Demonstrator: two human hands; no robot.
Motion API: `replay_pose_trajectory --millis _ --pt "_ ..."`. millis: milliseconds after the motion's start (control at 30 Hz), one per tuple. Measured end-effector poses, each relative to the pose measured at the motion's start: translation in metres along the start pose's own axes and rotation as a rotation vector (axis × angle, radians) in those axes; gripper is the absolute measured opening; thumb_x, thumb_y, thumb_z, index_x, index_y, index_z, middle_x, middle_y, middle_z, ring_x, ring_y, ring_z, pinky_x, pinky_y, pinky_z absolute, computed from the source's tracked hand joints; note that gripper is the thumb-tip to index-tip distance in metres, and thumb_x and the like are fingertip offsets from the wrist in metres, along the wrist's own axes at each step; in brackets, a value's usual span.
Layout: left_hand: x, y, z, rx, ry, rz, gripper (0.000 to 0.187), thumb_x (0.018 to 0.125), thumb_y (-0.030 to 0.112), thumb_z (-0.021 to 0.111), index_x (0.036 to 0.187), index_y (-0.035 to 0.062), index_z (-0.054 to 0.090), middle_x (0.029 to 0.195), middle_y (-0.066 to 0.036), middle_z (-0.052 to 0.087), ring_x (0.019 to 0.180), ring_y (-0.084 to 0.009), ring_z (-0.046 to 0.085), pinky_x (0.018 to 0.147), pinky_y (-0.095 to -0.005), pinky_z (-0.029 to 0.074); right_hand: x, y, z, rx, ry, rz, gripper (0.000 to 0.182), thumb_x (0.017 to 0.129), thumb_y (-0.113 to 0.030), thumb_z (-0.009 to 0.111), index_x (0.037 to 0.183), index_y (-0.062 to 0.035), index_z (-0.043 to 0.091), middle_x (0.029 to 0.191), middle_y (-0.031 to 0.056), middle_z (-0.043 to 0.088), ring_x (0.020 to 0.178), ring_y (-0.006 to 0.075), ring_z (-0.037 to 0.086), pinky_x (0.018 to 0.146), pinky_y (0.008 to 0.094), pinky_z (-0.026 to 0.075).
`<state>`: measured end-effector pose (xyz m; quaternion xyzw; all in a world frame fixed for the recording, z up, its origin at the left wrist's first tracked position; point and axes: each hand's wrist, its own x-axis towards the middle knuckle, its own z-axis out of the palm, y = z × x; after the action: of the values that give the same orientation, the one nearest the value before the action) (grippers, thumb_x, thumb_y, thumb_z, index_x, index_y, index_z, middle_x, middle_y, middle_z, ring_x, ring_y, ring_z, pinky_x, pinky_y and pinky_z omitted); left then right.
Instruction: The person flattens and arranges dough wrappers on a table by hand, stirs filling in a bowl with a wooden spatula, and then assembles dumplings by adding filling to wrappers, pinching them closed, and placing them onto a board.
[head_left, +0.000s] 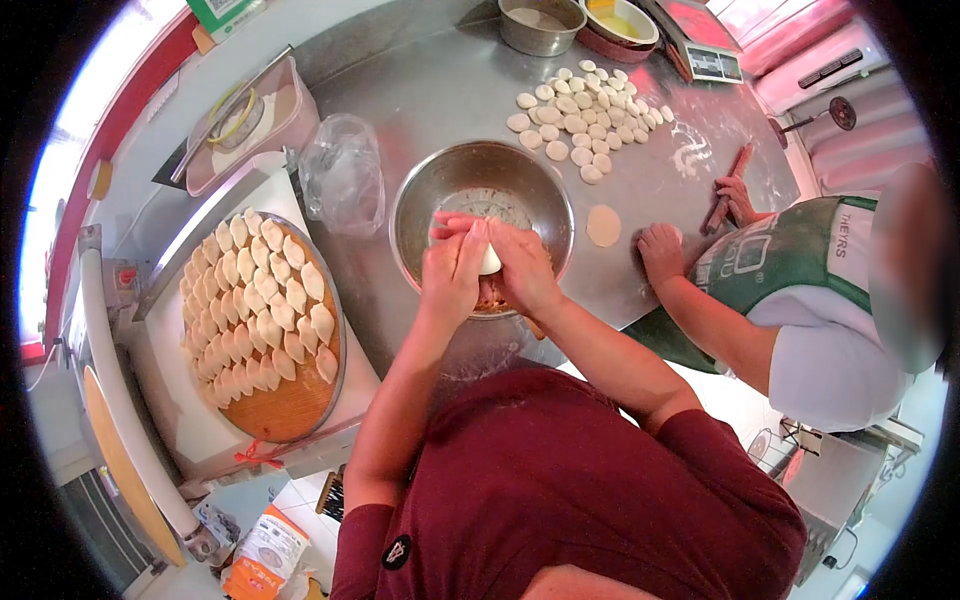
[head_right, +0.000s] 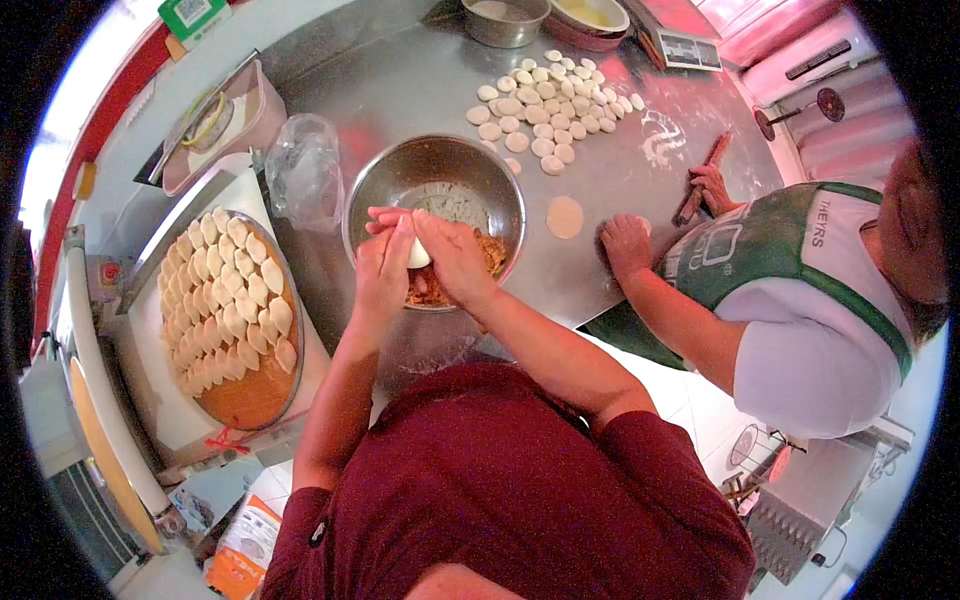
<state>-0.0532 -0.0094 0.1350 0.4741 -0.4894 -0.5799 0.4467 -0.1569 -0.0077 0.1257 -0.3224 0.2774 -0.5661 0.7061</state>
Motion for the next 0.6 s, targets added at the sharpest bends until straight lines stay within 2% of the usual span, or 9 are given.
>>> replay_pose_trajectory --millis 167,267,367,467,533,600 --pt "0.003 -0.015 0.011 0.124 0.21 0.177 0.042 0.092 0.026 0.049 0.068 -0.0068 0.06 0.056 -0.005 0.056 0.046 -0.0092 0.049 0.042 -0.0275 0.038 -0.003 0.009 -0.002 -0.045 0.11 0.002 0.043 0.099 -0.026 0.033 0.103 0.0078 0.059 0.107 0.0146 0.061 0.095 0.0179 0.058 0.087 0.0288 0.045" --pt "0.001 -0.022 0.012 0.137 0.227 0.076 0.042 0.09 0.025 0.051 0.066 -0.0085 0.06 0.055 -0.006 0.056 0.048 -0.0106 0.05 0.044 -0.0303 0.038 -0.007 0.018 -0.007 -0.067 0.175 0.047 0.042 0.099 -0.026 0.034 0.101 0.007 0.06 0.104 0.0134 0.063 0.093 0.0173 0.059 0.086 0.0279 0.045" --pt "0.001 -0.034 0.009 0.147 0.235 0.06 0.042 0.089 0.024 0.05 0.065 -0.0087 0.059 0.052 -0.007 0.054 0.05 -0.0105 0.051 0.046 -0.0297 0.04 -0.009 0.024 -0.008 -0.094 0.195 0.042 0.04 0.098 -0.025 0.036 0.099 0.0058 0.062 0.1 0.012 0.064 0.091 0.0165 0.059 0.085 0.0274 0.045" --pt "0.004 -0.042 0.008 0.171 0.253 0.047 0.041 0.088 0.023 0.048 0.066 -0.0091 0.059 0.054 -0.008 0.055 0.051 -0.0104 0.051 0.046 -0.0306 0.04 -0.007 0.027 -0.011 -0.143 0.21 0.047 0.039 0.098 -0.025 0.037 0.099 0.0045 0.062 0.099 0.0107 0.065 0.089 0.0153 0.059 0.084 0.0271 0.045" --pt "0.003 -0.041 0.012 0.122 0.254 0.025 0.04 0.09 0.024 0.046 0.071 -0.0082 0.06 0.059 -0.009 0.058 0.051 -0.0121 0.052 0.047 -0.0313 0.041 -0.005 0.03 -0.013 -0.196 0.222 0.034 0.039 0.098 -0.025 0.038 0.099 0.0038 0.063 0.097 0.0094 0.065 0.088 0.0141 0.059 0.083 0.0266 0.045" --pt "0.005 -0.039 0.01 -0.006 0.226 -0.032 0.038 0.092 0.025 0.045 0.08 -0.007 0.061 0.066 -0.01 0.06 0.053 -0.0134 0.055 0.048 -0.0311 0.042 -0.003 0.033 -0.017 -0.301 0.206 0.011 0.038 0.097 -0.026 0.039 0.106 0.0039 0.06 0.099 0.0088 0.064 0.088 0.013 0.058 0.083 0.0263 0.045"
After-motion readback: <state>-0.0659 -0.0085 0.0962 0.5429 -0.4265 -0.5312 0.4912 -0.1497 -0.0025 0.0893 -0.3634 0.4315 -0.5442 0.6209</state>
